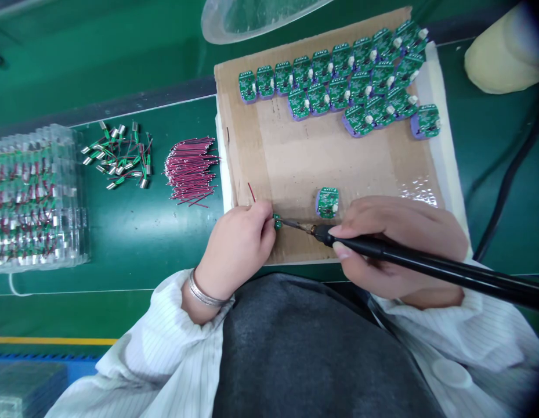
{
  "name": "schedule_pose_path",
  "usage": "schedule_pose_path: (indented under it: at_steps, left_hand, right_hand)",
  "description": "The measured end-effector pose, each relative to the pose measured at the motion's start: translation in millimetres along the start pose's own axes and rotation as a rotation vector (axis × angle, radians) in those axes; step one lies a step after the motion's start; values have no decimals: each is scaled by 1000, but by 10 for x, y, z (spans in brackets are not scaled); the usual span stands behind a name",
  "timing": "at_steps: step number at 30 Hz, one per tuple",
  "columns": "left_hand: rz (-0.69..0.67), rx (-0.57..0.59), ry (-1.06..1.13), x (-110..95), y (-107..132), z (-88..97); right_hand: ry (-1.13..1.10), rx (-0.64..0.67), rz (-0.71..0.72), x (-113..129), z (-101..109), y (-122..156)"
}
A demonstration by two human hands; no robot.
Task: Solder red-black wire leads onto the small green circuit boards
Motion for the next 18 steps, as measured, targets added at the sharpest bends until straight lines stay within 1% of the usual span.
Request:
schedule_pose_path:
  at_steps: [9, 15, 18]
  left_hand:
    - [20, -15, 23, -1, -25, -5]
    - [20, -12, 42, -4, -35, 3]
    - [28, -10, 43, 2, -24, 7]
  right_hand:
    - [-54, 1, 10, 47, -9, -19]
    - [-79, -76, 29, 30, 33, 16]
    - [-41, -67, 6, 2, 68, 47]
Point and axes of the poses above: each hand's wrist, its own y-axis away from the middle knuckle, its own z-axis out of the back of the hand, x = y × z, the point moved 4 cm from there along -y, towards the middle knuckle, and after that the axes turned 13 degrees about x, right-handed, at the moved point
